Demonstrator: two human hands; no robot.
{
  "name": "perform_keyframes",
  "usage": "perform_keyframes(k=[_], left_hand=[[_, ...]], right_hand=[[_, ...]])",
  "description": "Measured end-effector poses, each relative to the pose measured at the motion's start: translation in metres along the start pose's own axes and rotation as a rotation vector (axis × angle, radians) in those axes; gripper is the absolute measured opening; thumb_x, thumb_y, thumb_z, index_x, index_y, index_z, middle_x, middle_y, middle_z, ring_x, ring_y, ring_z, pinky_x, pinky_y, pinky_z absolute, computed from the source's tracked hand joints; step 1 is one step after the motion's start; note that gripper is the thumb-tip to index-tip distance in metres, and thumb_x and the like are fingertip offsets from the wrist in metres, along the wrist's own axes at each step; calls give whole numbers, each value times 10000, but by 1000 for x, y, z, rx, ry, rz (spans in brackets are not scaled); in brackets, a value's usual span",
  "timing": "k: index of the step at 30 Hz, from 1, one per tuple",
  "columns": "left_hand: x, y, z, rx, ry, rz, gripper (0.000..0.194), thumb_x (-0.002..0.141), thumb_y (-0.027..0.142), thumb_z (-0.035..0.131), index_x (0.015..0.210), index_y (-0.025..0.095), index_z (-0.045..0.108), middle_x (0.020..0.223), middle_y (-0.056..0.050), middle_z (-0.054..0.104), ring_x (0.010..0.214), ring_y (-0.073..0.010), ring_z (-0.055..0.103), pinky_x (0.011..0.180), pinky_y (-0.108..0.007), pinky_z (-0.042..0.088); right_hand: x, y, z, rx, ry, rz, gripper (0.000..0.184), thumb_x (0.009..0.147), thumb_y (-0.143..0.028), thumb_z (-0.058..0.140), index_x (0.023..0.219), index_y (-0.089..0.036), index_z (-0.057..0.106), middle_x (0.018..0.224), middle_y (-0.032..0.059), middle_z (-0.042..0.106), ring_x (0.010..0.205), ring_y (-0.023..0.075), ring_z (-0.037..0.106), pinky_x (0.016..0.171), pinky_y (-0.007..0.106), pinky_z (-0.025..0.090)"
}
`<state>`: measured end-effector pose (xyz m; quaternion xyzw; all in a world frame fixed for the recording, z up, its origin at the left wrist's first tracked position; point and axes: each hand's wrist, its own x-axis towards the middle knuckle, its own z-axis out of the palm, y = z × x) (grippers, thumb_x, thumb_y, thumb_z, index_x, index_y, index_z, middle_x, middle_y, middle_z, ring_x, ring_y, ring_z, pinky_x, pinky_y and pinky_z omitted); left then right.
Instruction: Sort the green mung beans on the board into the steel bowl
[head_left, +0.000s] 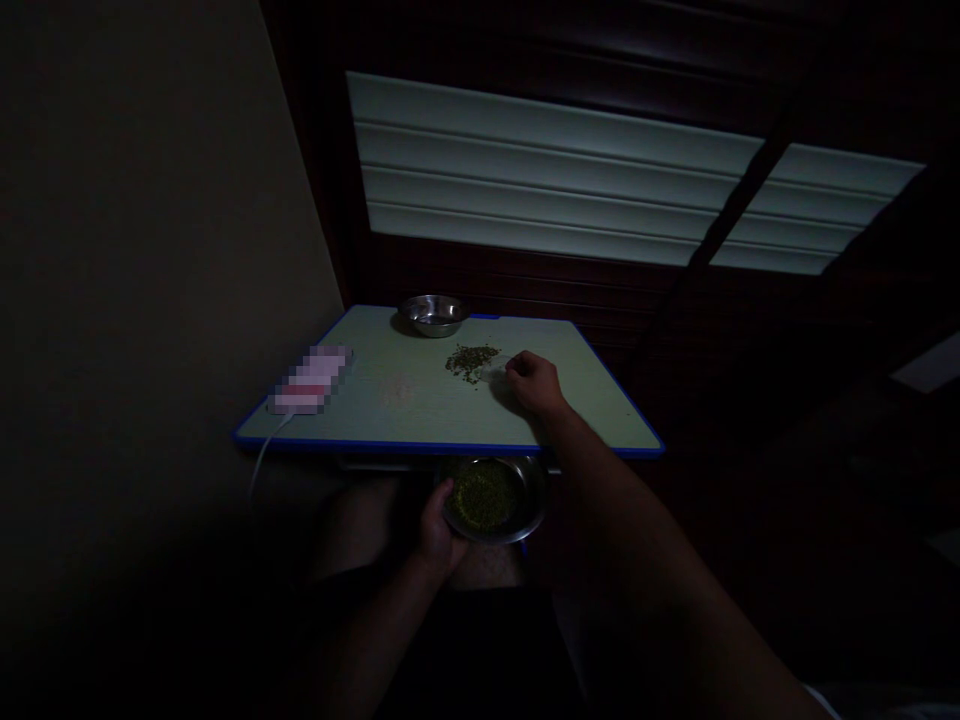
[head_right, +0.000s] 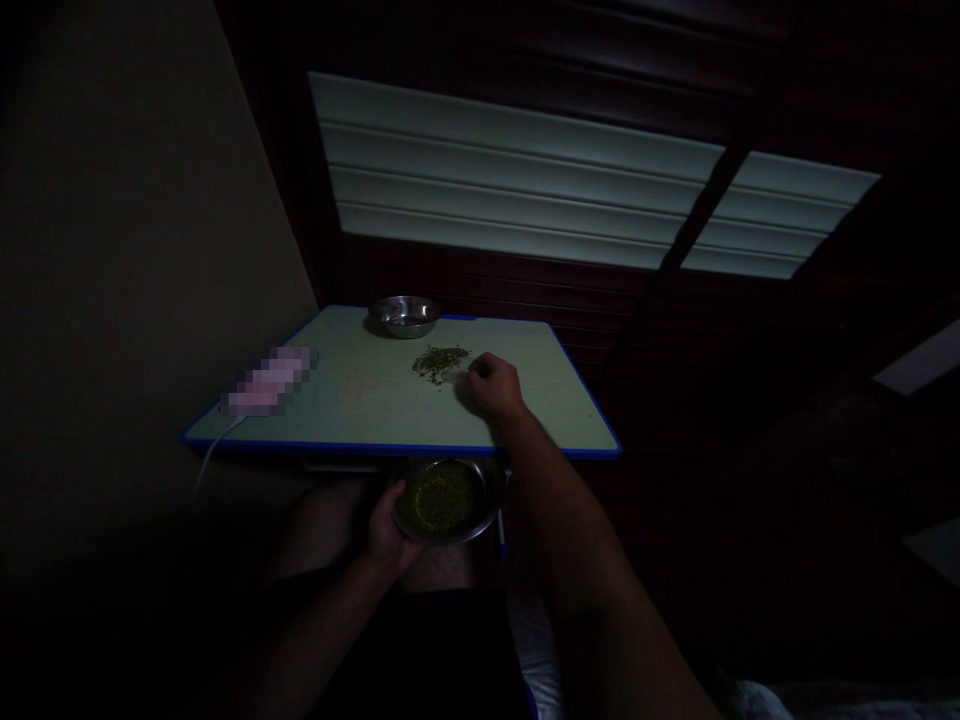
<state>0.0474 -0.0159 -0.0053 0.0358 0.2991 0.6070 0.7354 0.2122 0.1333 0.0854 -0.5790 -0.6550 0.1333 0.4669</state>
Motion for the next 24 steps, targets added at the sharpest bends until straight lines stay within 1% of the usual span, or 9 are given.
perform_keyframes(k=[7,11,17,21,24], left_hand=[[1,-1,-2,-13,4,-11,295,743,253,606,993,125,699,954,-130,754,1083,-326,636,938,-482,497],[2,-2,-3,-10,-3,-15,286,741,266,610,969,122,704,958,-135,753,1090,-333,631,941,-483,494],[1,-1,-2,0,-5,5,254,745,254,608,941,126,707,919,-118,757,1077,-315,639,956,-469,483],[1,-1,-2,6,1,-1,269,738,258,612,956,129,704,917,-115,757,1071,-318,641,946,-476,488],[1,0,-2,15,12,-11,266,739,259,608,953,133,704,903,-115,756,1062,-319,645,945,-476,489]], right_hand=[[0,1,1,13,-24,-17,142,683,-249,535,745,-179,643,678,-4,639,647,129,553,646,254,424],[0,0,1,0,-32,-9,139,682,-248,542,740,-178,646,675,-2,643,643,128,549,635,250,418],[0,1,1,-33,-1,14,120,677,-229,544,728,-181,641,680,4,641,646,133,551,640,257,416],[1,2,1,-53,39,40,123,678,-237,539,725,-186,641,682,4,639,649,136,546,644,260,418],[1,3,1,-45,39,20,136,683,-237,531,739,-183,643,695,4,643,655,136,547,654,261,422]])
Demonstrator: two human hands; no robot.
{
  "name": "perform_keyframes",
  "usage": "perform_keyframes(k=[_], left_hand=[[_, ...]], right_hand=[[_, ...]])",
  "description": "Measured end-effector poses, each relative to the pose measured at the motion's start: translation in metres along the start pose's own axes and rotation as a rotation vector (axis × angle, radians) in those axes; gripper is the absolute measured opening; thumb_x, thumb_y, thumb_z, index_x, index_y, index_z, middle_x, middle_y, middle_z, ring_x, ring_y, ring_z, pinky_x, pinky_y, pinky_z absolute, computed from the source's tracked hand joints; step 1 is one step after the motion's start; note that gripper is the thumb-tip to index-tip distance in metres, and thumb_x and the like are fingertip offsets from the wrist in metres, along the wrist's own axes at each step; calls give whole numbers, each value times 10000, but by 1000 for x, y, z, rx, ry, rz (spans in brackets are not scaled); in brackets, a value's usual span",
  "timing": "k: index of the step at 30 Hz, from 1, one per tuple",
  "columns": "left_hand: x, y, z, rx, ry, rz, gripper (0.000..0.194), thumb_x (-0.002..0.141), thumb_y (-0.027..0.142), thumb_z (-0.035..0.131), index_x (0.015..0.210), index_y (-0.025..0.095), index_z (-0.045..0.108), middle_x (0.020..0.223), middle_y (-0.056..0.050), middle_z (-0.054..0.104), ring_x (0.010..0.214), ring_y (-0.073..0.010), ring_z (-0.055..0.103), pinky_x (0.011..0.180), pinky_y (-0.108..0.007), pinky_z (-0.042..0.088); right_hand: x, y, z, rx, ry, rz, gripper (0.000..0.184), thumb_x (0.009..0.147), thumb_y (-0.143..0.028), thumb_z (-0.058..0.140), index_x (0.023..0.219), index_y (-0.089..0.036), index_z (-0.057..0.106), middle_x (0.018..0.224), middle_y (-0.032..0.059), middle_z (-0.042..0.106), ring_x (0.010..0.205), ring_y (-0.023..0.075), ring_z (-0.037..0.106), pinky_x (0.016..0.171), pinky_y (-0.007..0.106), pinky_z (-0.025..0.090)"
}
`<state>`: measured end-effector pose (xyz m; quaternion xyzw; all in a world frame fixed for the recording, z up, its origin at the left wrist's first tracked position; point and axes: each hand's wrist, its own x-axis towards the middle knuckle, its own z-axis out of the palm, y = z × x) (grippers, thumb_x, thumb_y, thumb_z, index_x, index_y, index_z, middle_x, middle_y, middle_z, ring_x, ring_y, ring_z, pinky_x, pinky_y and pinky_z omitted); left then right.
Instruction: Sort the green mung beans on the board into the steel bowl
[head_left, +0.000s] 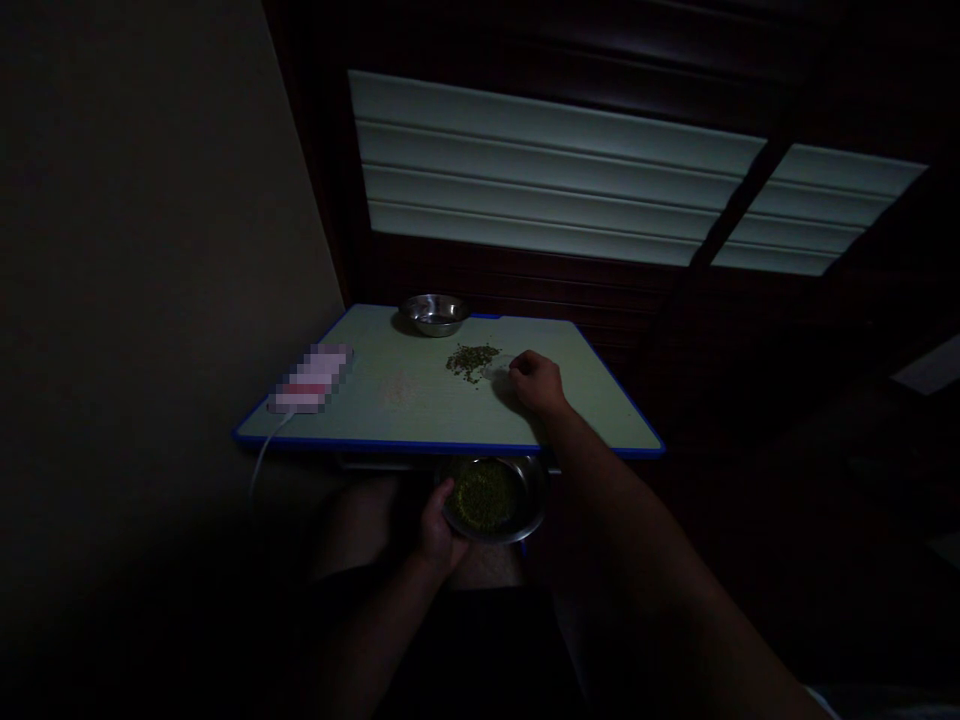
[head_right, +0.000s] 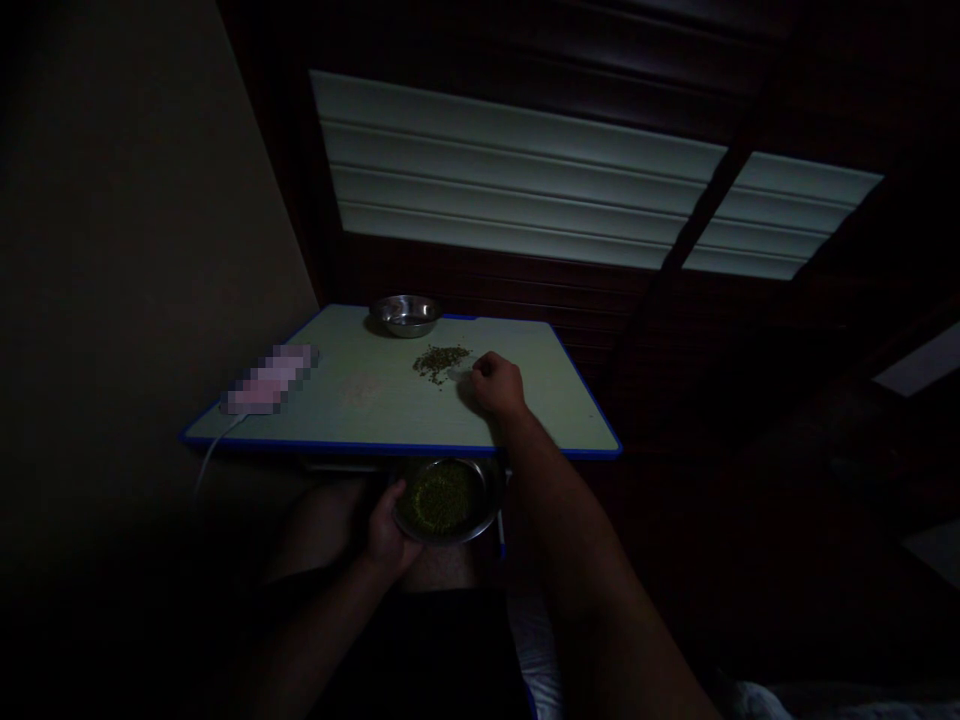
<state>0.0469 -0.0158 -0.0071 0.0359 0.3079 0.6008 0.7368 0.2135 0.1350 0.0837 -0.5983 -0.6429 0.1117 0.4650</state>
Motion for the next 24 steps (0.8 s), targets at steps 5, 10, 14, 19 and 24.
perform_keyframes(k=[5,10,14,19,24], left_hand=[[0,0,2,-1,8,7,230,745,249,598,909,130,707,879,-118,756,1059,-319,646,952,-469,485],[0,-1,2,4,-10,11,238,758,255,582,915,131,711,885,-112,760,1036,-307,659,952,-463,486],[-1,-1,3,3,6,24,242,756,252,587,922,125,710,896,-116,761,1028,-303,663,951,-455,488],[0,0,3,0,5,8,229,755,253,583,907,136,708,906,-113,759,1050,-307,653,957,-463,483],[0,0,2,5,2,23,243,754,255,589,924,124,703,901,-116,758,1051,-308,651,961,-462,479]], right_hand=[[0,1,1,20,-54,-60,149,704,-241,526,775,-189,647,724,1,655,679,137,562,674,264,424],[-1,1,1,53,-66,-55,136,694,-232,525,750,-183,639,690,-4,638,663,136,554,659,262,420],[-1,0,0,63,-51,-74,159,698,-237,520,767,-179,651,710,5,645,668,139,552,679,271,429],[1,1,1,91,-96,-52,125,685,-226,534,736,-179,638,690,-1,644,663,135,562,671,262,432],[1,1,2,136,-83,-25,93,675,-215,537,704,-177,616,664,-12,632,659,128,562,656,248,430]])
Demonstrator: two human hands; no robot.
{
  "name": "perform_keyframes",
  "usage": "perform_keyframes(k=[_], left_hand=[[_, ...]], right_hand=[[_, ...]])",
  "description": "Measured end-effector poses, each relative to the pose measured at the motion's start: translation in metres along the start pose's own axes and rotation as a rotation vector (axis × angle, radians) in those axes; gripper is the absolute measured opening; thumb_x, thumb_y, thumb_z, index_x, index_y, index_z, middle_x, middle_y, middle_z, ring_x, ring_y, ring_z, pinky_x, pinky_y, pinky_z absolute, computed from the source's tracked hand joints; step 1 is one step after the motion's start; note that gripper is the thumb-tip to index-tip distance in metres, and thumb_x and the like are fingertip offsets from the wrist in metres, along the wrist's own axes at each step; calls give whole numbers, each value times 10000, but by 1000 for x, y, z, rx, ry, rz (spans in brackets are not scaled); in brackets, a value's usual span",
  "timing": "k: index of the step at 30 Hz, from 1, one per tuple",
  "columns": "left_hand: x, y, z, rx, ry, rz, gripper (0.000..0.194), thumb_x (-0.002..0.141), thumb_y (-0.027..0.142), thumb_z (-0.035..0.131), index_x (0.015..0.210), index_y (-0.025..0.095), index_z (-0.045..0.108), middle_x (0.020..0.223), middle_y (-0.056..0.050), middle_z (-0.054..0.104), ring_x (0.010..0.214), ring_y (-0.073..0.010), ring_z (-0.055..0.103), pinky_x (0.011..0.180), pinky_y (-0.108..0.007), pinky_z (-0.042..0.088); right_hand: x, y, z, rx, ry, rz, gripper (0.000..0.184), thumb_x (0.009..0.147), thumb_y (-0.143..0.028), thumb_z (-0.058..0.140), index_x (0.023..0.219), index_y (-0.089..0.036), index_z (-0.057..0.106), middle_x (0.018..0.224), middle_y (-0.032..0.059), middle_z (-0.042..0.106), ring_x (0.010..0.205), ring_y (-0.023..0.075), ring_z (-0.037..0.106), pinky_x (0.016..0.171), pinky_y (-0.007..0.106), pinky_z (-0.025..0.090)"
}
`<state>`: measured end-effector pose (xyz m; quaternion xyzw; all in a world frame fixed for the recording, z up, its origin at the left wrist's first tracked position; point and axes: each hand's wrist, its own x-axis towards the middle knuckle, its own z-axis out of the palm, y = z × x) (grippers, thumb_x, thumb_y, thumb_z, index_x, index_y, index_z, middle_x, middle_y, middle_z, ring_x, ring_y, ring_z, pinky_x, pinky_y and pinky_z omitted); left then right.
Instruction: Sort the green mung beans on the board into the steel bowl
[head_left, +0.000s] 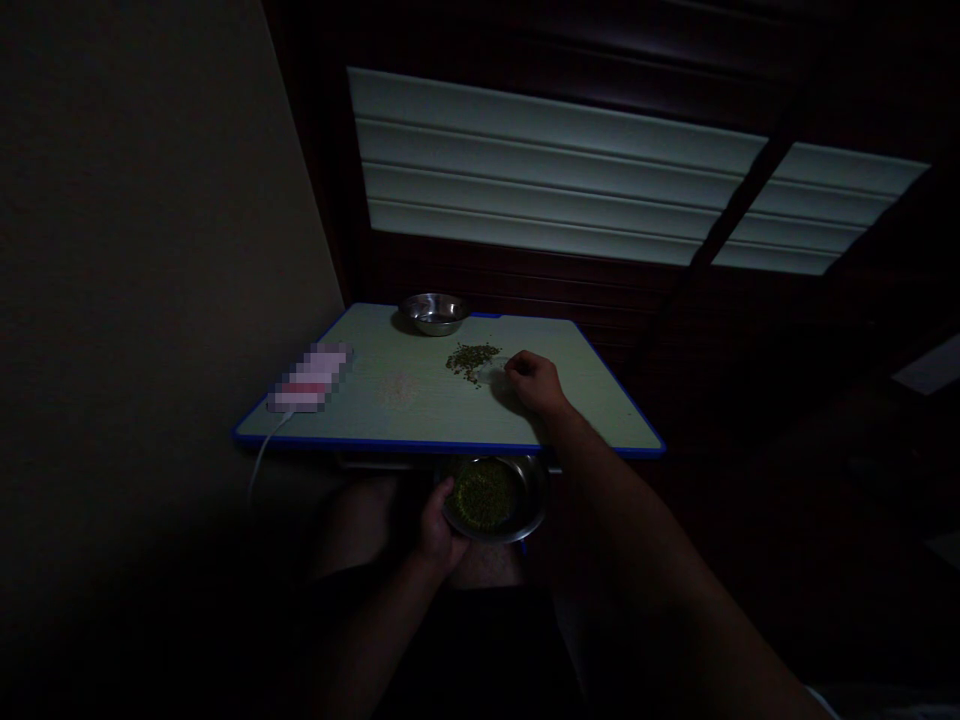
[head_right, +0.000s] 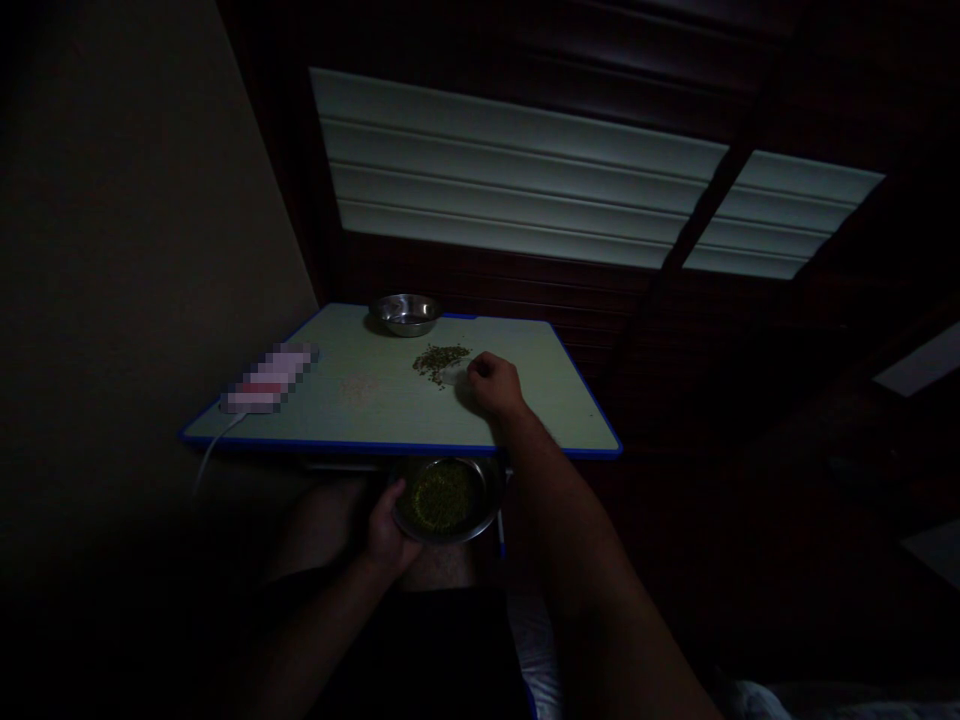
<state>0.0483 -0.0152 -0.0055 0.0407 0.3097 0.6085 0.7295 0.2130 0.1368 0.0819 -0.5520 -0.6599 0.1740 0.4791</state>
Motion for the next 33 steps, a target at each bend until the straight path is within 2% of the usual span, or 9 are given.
perform_keyframes(k=[8,13,24,33], left_hand=[[-1,1,2,-10,16,-39,231,766,245,565,904,125,705,882,-117,760,1063,-307,647,971,-470,471],[-1,1,2,-10,15,-22,239,761,239,570,916,119,706,883,-119,760,1059,-307,648,970,-464,473],[-1,1,0,-12,23,-32,229,758,234,587,916,115,704,890,-123,758,1018,-303,667,946,-458,491],[0,-1,-2,-36,0,5,258,759,231,611,952,90,708,908,-136,755,919,-277,695,925,-422,500]], right_hand=[[2,3,1,22,-30,-2,114,663,-231,556,724,-172,632,687,-2,643,667,137,568,670,264,434],[1,4,1,46,-12,14,102,665,-239,554,705,-176,623,662,-13,630,652,131,557,642,253,426],[3,6,2,90,-63,2,98,667,-243,579,719,-174,626,680,-3,646,654,136,570,648,259,439],[1,5,1,-6,-46,-33,111,683,-244,574,740,-183,646,692,0,661,667,137,571,681,264,445]])
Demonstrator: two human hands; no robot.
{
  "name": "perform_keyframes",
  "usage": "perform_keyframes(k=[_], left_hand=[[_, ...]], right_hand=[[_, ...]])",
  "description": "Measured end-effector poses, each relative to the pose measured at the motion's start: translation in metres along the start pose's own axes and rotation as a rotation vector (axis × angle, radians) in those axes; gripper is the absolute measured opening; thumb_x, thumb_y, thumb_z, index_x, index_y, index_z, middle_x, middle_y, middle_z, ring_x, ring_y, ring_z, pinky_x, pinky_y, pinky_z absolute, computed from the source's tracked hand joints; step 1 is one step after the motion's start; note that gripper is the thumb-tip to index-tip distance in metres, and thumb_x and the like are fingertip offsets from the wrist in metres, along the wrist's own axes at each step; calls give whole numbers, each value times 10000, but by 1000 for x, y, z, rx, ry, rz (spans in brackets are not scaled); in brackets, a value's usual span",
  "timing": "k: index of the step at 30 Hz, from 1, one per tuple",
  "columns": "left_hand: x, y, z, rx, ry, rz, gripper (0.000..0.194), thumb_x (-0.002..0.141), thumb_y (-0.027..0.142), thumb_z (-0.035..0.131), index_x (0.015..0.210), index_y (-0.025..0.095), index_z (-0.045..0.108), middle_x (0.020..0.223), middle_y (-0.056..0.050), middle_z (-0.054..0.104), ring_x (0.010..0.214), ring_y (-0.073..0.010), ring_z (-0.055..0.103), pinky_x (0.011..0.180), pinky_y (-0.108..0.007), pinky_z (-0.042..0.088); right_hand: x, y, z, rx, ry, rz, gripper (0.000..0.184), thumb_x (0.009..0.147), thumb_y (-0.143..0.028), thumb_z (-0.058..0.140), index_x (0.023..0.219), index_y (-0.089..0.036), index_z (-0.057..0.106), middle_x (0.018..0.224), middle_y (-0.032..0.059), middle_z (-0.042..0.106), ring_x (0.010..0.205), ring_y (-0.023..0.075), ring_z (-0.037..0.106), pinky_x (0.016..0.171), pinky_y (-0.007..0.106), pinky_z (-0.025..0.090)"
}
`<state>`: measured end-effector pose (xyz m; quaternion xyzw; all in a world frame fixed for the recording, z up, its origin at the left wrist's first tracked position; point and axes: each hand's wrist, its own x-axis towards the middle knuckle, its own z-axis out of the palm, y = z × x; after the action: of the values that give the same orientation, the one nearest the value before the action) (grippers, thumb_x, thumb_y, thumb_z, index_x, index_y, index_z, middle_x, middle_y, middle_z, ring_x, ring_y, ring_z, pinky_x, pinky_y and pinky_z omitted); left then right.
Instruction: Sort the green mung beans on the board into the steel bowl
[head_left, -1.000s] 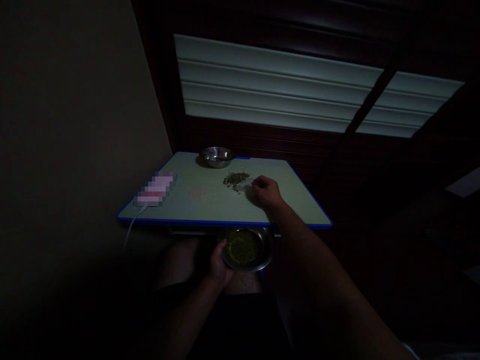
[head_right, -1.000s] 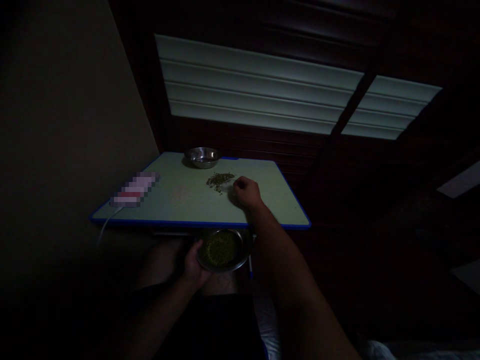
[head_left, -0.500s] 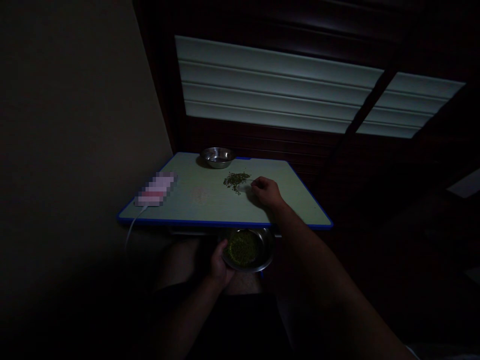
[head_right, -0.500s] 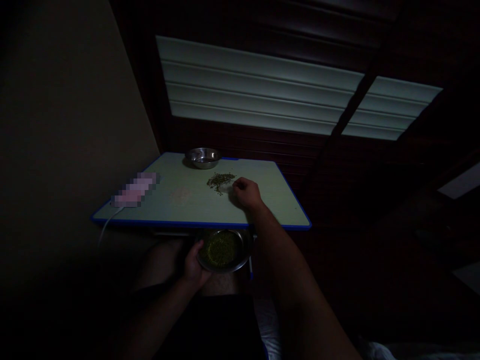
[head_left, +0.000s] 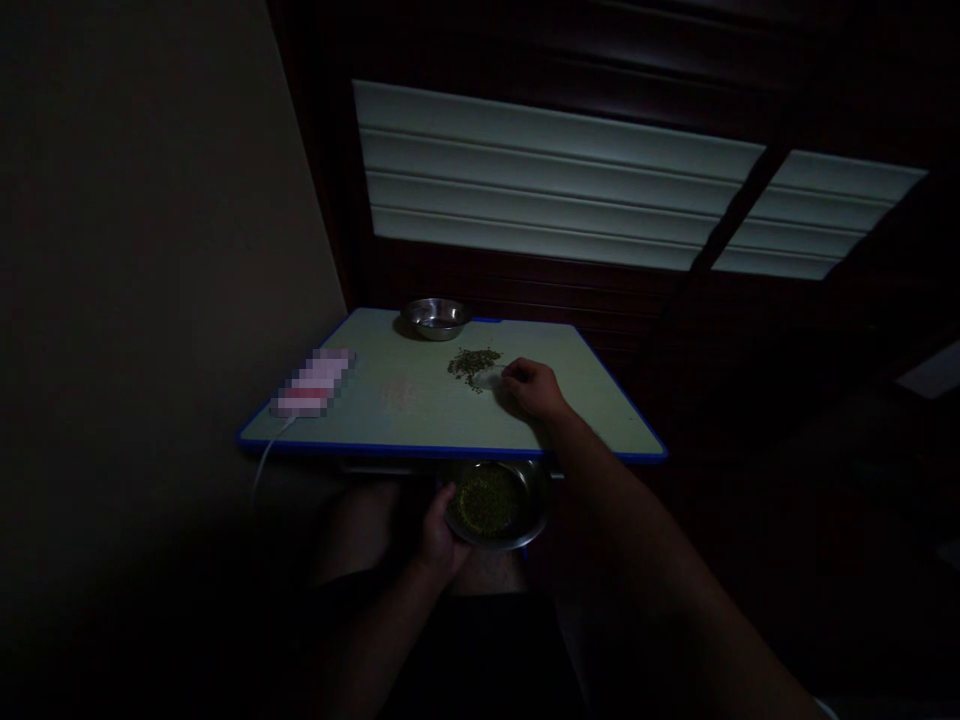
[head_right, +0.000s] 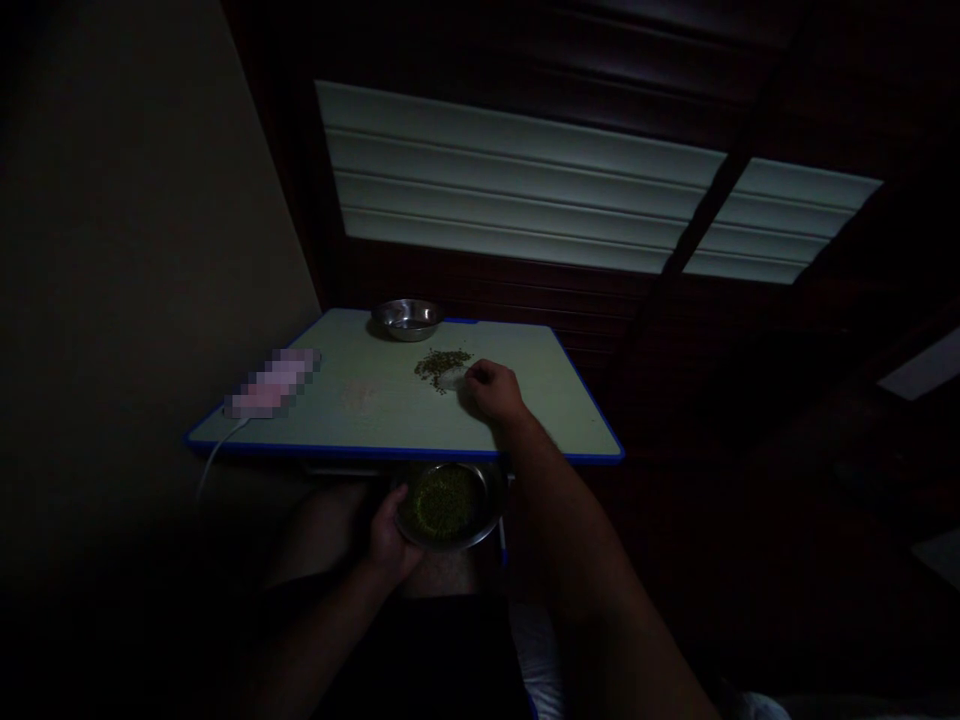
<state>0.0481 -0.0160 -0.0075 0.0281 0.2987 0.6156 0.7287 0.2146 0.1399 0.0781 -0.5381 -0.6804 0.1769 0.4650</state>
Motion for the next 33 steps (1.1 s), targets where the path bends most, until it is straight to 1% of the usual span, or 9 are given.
perform_keyframes(k=[3,8,10,15,18,23,28,33], left_hand=[[1,-1,-1,7,9,-15,260,770,237,599,954,91,711,897,-132,759,895,-275,701,929,-431,499],[1,-1,0,-11,-3,-47,311,785,249,579,1037,114,701,867,-117,762,960,-295,691,943,-460,490],[1,-1,1,-14,4,-39,330,779,243,587,1064,115,694,860,-114,762,966,-298,689,942,-462,490],[-1,0,1,-16,1,-37,390,771,251,602,1129,112,670,919,-124,759,1025,-314,665,938,-476,492],[-2,1,1,-12,-2,-46,374,782,251,586,1120,114,672,932,-126,758,1029,-311,663,940,-478,492],[-1,0,1,-20,3,-53,347,778,241,587,1081,103,686,878,-132,759,1032,-321,661,940,-481,490],[0,0,1,-25,20,-38,325,777,235,584,1050,98,693,865,-131,760,997,-309,676,939,-466,492],[-1,0,1,-6,26,-29,341,776,234,585,1076,107,686,865,-120,761,986,-302,681,930,-464,498]], right_hand=[[0,0,0,48,3,13,108,675,-252,569,718,-178,635,678,-2,651,655,134,566,661,256,441],[2,3,2,128,-3,24,133,658,-277,577,717,-177,642,688,5,657,667,145,578,673,269,448],[2,4,3,155,-17,34,153,660,-294,580,731,-178,648,710,9,668,679,148,587,687,277,454],[2,2,2,138,-27,32,169,662,-317,581,728,-180,653,713,11,673,688,151,593,698,283,457],[1,0,2,149,-35,32,172,664,-319,584,728,-175,654,709,13,672,680,150,595,682,278,457],[0,-1,2,161,-30,36,158,669,-306,587,728,-177,657,712,12,683,690,149,601,688,277,470],[0,-1,1,118,-34,22,184,684,-282,587,788,-168,687,761,26,707,703,150,614,719,285,478],[0,-1,1,90,-52,-13,209,711,-287,592,828,-159,709,813,47,724,739,159,634,736,287,478]])
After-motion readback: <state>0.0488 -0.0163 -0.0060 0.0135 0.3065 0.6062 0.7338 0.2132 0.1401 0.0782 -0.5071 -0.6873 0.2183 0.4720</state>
